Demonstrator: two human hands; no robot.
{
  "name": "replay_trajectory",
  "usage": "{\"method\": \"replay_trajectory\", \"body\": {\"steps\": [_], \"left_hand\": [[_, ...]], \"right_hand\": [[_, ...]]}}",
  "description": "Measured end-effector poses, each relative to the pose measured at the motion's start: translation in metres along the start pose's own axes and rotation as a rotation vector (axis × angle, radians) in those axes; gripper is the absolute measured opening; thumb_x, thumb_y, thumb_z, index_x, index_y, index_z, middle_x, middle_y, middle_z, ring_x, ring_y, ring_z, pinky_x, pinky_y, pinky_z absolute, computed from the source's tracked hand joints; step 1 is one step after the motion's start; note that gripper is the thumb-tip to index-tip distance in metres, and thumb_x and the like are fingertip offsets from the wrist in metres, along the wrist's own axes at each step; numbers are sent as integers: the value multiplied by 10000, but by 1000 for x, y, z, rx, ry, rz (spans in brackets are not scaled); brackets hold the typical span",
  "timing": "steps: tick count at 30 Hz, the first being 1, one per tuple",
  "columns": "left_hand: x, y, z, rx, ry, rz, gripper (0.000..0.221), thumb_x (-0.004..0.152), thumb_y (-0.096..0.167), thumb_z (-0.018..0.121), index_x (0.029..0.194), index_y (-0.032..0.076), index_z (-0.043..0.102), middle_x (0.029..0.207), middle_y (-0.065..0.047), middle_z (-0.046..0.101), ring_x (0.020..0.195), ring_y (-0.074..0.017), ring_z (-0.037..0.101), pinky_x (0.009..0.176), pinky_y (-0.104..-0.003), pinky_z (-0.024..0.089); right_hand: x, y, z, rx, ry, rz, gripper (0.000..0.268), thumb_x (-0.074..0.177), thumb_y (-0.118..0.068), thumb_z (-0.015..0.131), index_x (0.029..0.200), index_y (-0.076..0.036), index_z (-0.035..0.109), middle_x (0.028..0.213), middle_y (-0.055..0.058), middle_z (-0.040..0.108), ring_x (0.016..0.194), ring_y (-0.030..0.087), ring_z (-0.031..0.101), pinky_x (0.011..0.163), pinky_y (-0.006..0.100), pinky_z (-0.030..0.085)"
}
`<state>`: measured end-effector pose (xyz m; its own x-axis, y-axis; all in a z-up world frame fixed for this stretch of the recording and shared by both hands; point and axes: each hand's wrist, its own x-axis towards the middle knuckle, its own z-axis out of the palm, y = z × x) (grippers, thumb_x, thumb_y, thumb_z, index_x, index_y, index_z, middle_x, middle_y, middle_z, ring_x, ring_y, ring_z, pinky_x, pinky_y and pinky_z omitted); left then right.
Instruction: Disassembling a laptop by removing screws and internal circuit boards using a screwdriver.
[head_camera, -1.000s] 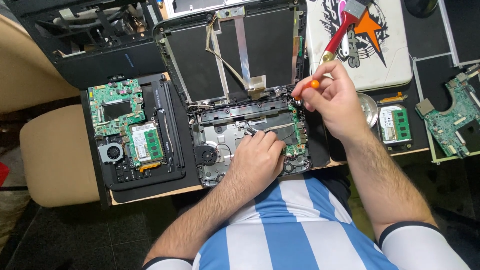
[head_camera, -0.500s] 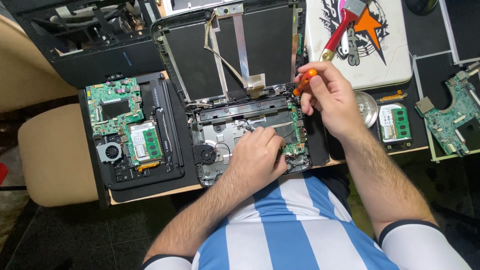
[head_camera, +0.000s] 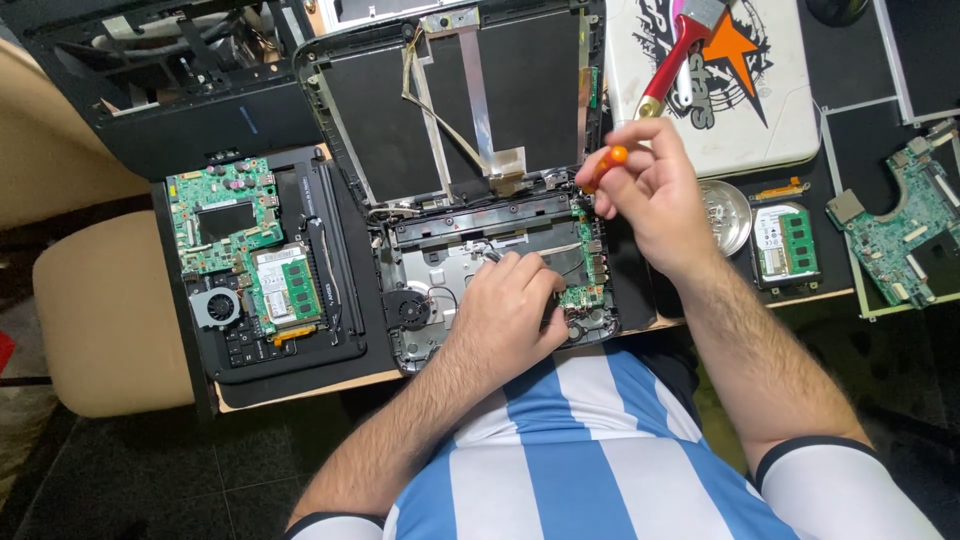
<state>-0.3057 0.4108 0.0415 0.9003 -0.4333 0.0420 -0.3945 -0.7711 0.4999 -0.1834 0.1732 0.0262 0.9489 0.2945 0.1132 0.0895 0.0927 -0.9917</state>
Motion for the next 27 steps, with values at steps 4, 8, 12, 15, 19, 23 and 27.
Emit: {"method": "replay_trajectory", "body": {"steps": [4, 8, 12, 15, 19, 23, 27], "left_hand": [[0, -2, 1, 0, 9, 0, 205, 1044, 261, 802, 1193, 122, 826, 1089, -45, 687, 1052, -216, 697, 915, -399, 576], [0, -2, 1, -9, 21, 6, 214, 1034, 253, 808, 1197, 117, 830, 1085, -48, 690, 1047, -222, 695, 910, -406, 575], [0, -1, -3, -29, 30, 3, 213, 1025, 241, 814, 1190, 109, 834, 1080, -57, 700, 1046, -235, 701, 911, -414, 573], [0, -1, -2, -46, 52, 0, 216, 1022, 236, 819, 1191, 103, 837, 1075, -63, 705, 1039, -241, 705, 907, -421, 578], [-1, -3, -2, -52, 69, 16, 217, 1012, 232, 819, 1186, 104, 833, 1060, -54, 696, 1022, -243, 702, 891, -419, 574], [-1, -3, -1, -47, 59, 14, 223, 1014, 228, 821, 1195, 99, 834, 1063, -57, 699, 1020, -241, 703, 891, -421, 574], [-1, -1, -5, -49, 44, 8, 222, 1022, 227, 816, 1199, 96, 844, 1063, -61, 710, 1011, -235, 707, 887, -415, 575]], "right_hand": [[2, -8, 5, -77, 14, -44, 359, 1229, -194, 814, 1429, -39, 559, 1197, 184, 850, 793, 104, 763, 759, 226, 641], [-1, -3, 4, -88, 49, -134, 324, 1328, -230, 629, 1519, 32, 624, 1256, 243, 786, 789, 169, 756, 725, 294, 663], [-2, -2, 3, -94, 68, -205, 362, 1334, -238, 608, 1532, 65, 615, 1251, 269, 757, 797, 188, 757, 735, 305, 668], [-2, -3, 6, -91, 52, -204, 367, 1329, -245, 612, 1529, 62, 617, 1257, 264, 762, 809, 192, 762, 742, 318, 677], [-2, 2, 9, -74, 41, -189, 341, 1325, -225, 615, 1522, 54, 622, 1260, 238, 761, 826, 178, 769, 759, 318, 681], [-3, 3, 10, -71, 33, -192, 326, 1328, -216, 606, 1513, 52, 621, 1263, 246, 762, 834, 186, 773, 768, 330, 690], [-5, 5, 8, -65, 34, -189, 326, 1329, -213, 602, 1516, 52, 623, 1262, 250, 761, 831, 199, 780, 766, 338, 695]]}}
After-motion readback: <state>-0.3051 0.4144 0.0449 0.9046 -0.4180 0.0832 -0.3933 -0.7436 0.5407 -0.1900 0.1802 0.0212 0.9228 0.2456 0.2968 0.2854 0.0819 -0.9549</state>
